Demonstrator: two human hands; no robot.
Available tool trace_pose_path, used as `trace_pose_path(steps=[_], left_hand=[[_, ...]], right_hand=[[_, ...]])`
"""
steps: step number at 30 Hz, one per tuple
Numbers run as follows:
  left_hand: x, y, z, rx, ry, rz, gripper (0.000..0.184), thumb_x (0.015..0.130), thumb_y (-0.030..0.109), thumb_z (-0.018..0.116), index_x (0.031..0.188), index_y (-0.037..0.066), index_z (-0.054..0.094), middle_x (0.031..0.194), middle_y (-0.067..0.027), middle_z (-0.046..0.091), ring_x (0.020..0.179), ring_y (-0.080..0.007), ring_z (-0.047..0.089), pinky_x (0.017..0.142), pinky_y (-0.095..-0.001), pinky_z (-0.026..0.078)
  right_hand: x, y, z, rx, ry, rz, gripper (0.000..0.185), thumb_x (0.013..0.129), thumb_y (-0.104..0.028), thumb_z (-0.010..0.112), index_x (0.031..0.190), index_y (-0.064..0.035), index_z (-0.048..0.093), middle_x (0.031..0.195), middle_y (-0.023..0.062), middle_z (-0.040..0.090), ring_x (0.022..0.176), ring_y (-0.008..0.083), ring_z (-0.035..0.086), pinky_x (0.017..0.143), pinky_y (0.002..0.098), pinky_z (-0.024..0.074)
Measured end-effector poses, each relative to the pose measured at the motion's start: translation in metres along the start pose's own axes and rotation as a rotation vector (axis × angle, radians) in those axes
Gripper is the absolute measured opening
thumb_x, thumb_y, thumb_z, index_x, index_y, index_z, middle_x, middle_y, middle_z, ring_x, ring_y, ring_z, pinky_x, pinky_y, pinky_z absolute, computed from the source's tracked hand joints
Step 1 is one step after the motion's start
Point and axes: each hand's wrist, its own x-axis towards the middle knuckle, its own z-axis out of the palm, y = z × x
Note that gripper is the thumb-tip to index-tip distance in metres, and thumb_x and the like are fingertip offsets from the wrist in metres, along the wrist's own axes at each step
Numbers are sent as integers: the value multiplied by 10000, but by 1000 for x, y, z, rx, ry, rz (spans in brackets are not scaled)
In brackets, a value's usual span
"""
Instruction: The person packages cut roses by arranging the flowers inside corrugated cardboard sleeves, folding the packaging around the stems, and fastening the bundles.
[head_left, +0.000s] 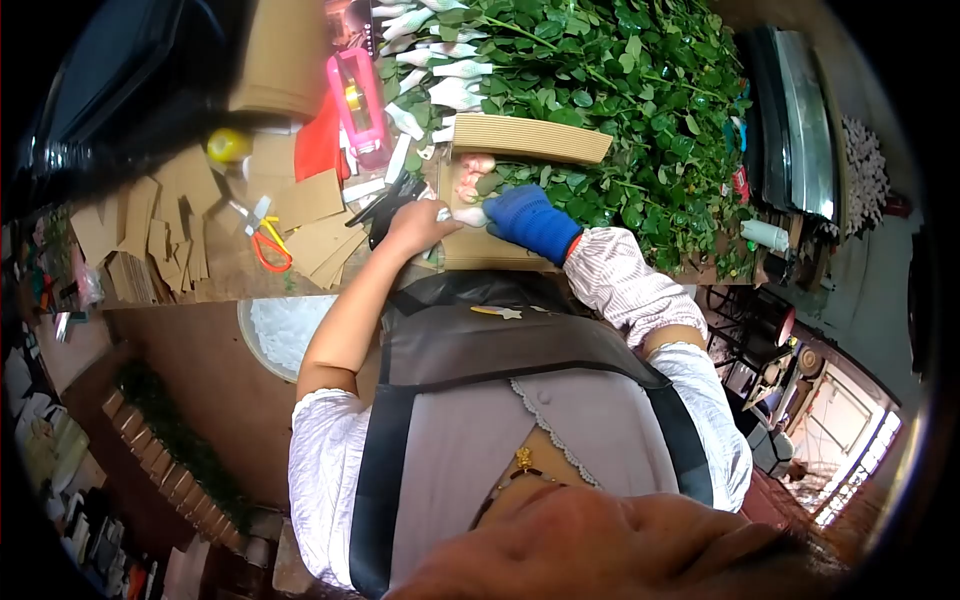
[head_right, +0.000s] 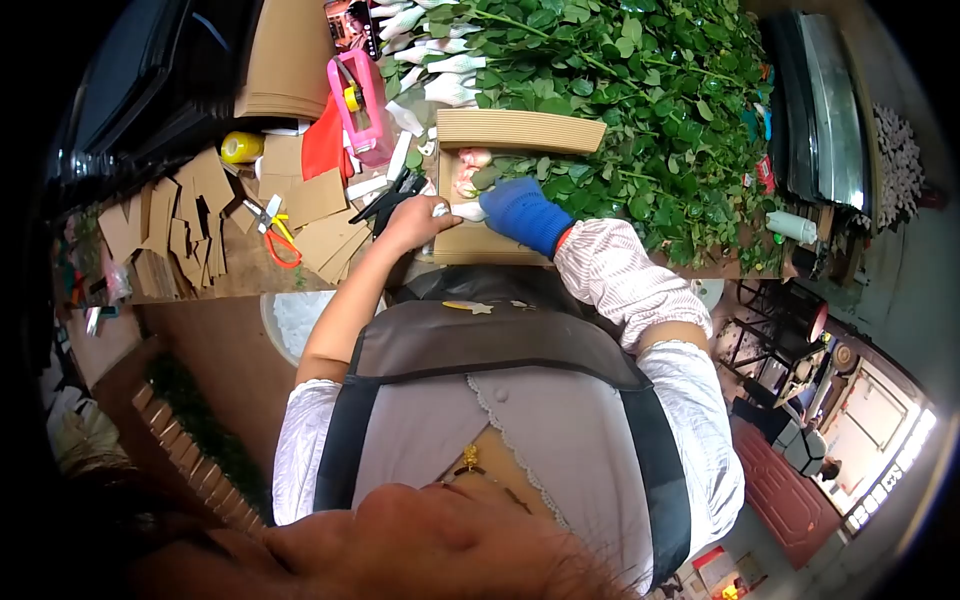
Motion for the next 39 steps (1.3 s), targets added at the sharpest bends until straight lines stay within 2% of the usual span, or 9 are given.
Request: trace_pose_path(steps=[15, 23, 24, 25, 28, 31, 34, 37, 39], left_hand=[[3, -18, 57, -678, 416, -45, 250, 823, 248, 681, 743, 12, 697, 639, -96, 654, 630, -132, 630, 622, -334, 496], [-69, -33, 35, -1747, 988, -409, 169, 896, 247, 627, 884, 78, 624, 766, -30, 606, 640, -125, 573, 570, -284, 437], [-90, -75, 51, -1511, 869, -78, 198, 893, 282, 632, 935, 89, 625, 785, -22, 603, 679, -134, 592, 597, -284, 452], [-134, -50, 18, -1460, 855, -438, 213, 889, 291, 637, 971, 95, 648, 800, -11, 612, 715, -128, 599, 634, -282, 465], [-216, -141, 25, -844, 452, -604, 241, 860, 303, 653, 938, 76, 680, 869, -4, 659, 807, -89, 567, 687, -266, 462], [-262, -146, 22, 779, 299, -926, 356, 806, 396, 739, 985, 89, 720, 933, -128, 732, 916, -259, 684, 814, -406, 511], [-221, -141, 9, 353, 26, -767, 430, 850, 459, 678, 987, 52, 714, 982, -194, 719, 943, -323, 690, 825, -473, 509], [-140, -54, 0, -569, 224, -229, 238, 988, 233, 589, 912, 21, 667, 776, -45, 666, 737, -134, 597, 685, -286, 479], [-83, -18, 5, -494, 463, 93, 204, 949, 175, 657, 1094, 41, 606, 833, -24, 585, 781, -113, 545, 730, -274, 470]], right_hand=[[7, 12, 24, 15, 33, -5, 219, 820, -348, 642, 917, -166, 715, 889, 133, 707, 874, 342, 685, 754, 488, 528], [10, 12, 30, -54, 77, -49, 260, 854, -410, 629, 942, -169, 668, 852, 134, 696, 814, 338, 675, 704, 494, 518], [7, 15, 28, -62, 91, -40, 262, 859, -414, 623, 947, -171, 670, 852, 131, 696, 816, 338, 675, 704, 494, 517], [4, 15, 25, -57, 79, -55, 266, 866, -417, 612, 940, -170, 676, 856, 132, 698, 816, 338, 675, 702, 494, 517], [5, 8, 18, -68, 42, -84, 291, 886, -424, 577, 900, -158, 694, 860, 132, 702, 810, 336, 677, 692, 491, 517], [10, 3, 11, -145, -18, -123, 319, 911, -400, 533, 886, -144, 722, 858, 116, 723, 828, 325, 698, 719, 480, 534], [19, -1, 12, -240, -103, -146, 283, 928, -353, 531, 914, -152, 730, 923, 122, 730, 874, 301, 707, 737, 445, 548], [21, -7, 12, -208, -13, -109, 266, 925, -307, 535, 965, -151, 747, 967, 111, 736, 934, 292, 702, 769, 431, 549], [26, -5, 16, -237, -38, -132, 259, 917, -257, 537, 980, -143, 761, 999, 117, 737, 975, 285, 697, 798, 426, 547]])
